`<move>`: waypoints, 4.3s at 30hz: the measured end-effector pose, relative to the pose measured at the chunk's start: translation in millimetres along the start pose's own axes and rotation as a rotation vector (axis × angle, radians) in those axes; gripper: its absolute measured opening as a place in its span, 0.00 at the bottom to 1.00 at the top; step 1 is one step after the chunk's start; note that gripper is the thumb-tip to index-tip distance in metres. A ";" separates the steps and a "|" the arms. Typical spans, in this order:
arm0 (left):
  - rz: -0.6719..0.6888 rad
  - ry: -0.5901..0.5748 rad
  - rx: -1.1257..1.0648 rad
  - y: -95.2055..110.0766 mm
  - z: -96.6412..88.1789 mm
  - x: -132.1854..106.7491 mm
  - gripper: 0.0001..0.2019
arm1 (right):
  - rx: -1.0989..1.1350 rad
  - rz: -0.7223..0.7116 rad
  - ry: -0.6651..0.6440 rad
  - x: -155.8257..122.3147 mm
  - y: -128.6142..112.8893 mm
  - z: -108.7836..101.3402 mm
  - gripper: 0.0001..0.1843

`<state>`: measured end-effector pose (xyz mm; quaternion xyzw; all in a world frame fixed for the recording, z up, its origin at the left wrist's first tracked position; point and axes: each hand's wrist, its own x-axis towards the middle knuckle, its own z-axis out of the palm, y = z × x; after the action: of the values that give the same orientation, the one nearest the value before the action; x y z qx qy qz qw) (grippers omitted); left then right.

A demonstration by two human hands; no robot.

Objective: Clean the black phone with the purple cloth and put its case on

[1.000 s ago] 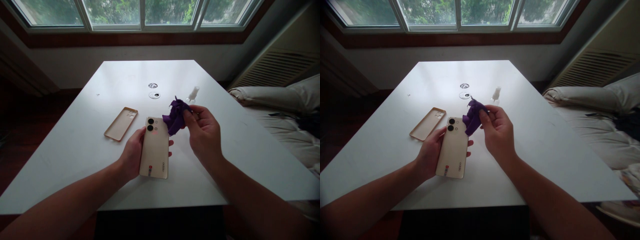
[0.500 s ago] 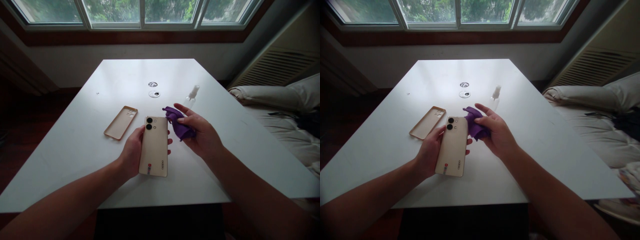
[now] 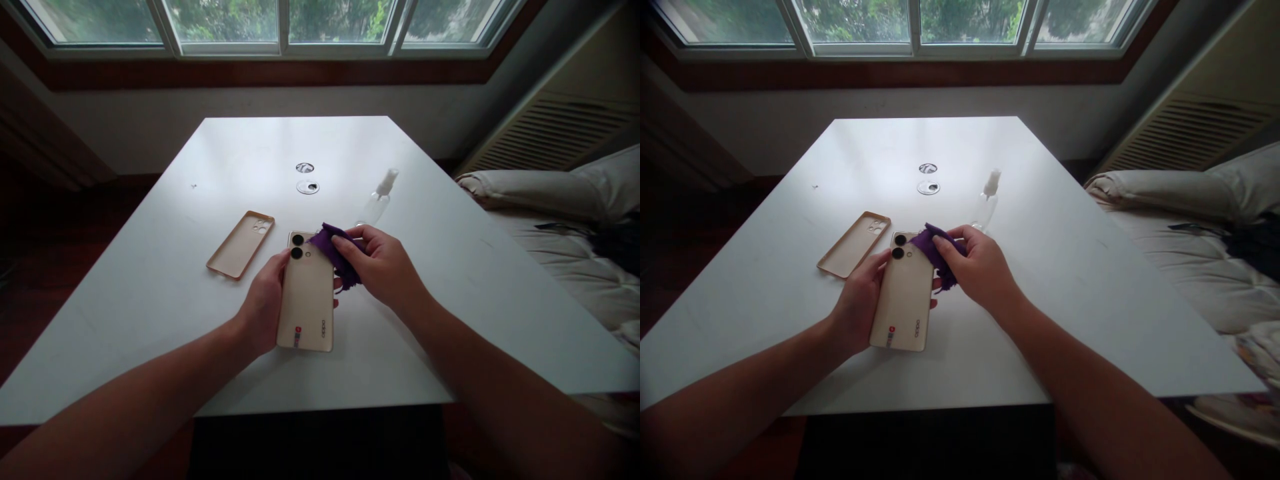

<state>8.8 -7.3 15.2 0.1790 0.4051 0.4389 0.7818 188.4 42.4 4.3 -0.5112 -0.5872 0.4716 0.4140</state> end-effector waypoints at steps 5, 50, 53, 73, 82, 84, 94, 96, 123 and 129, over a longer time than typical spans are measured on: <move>0.036 -0.045 -0.019 0.2 2.5 -3.1 0.26 | -0.116 -0.140 0.109 0.3 -2.3 -2.8 0.17; -0.067 0.086 0.281 -9.6 1.3 0.1 0.27 | 0.133 0.144 -0.452 8.2 9.7 -2.8 0.31; -0.060 0.089 0.299 -10.3 1.1 -0.4 0.27 | 0.140 0.165 -0.450 7.3 8.3 -2.8 0.26; -0.091 0.083 0.324 -12.0 -4.0 1.4 0.28 | 0.181 0.229 -0.435 4.6 7.2 -0.5 0.25; -0.119 0.069 0.279 -9.5 -1.5 1.0 0.27 | 0.213 0.289 -0.429 3.6 2.1 -0.3 0.20; -0.121 0.078 0.274 -9.0 -0.8 0.9 0.27 | 0.219 0.281 -0.444 3.9 2.5 -1.8 0.23; -0.078 0.049 0.276 -9.2 -7.3 4.0 0.28 | 0.250 0.282 -0.413 5.1 2.4 -0.6 0.28; -0.093 0.053 0.263 -8.3 -6.1 3.6 0.28 | 0.237 0.278 -0.398 5.2 2.5 0.1 0.24; -0.258 0.022 0.152 0.3 -2.9 5.0 0.26 | 0.160 0.269 -0.421 4.3 10.4 2.8 0.28; -0.231 0.040 0.194 -2.3 -4.8 4.5 0.26 | 0.186 0.254 -0.417 3.3 8.3 4.5 0.24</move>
<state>7.6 -5.2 8.7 0.1972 0.4791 0.3081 0.7979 185.3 45.4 -4.7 -0.4325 -0.5452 0.6667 0.2668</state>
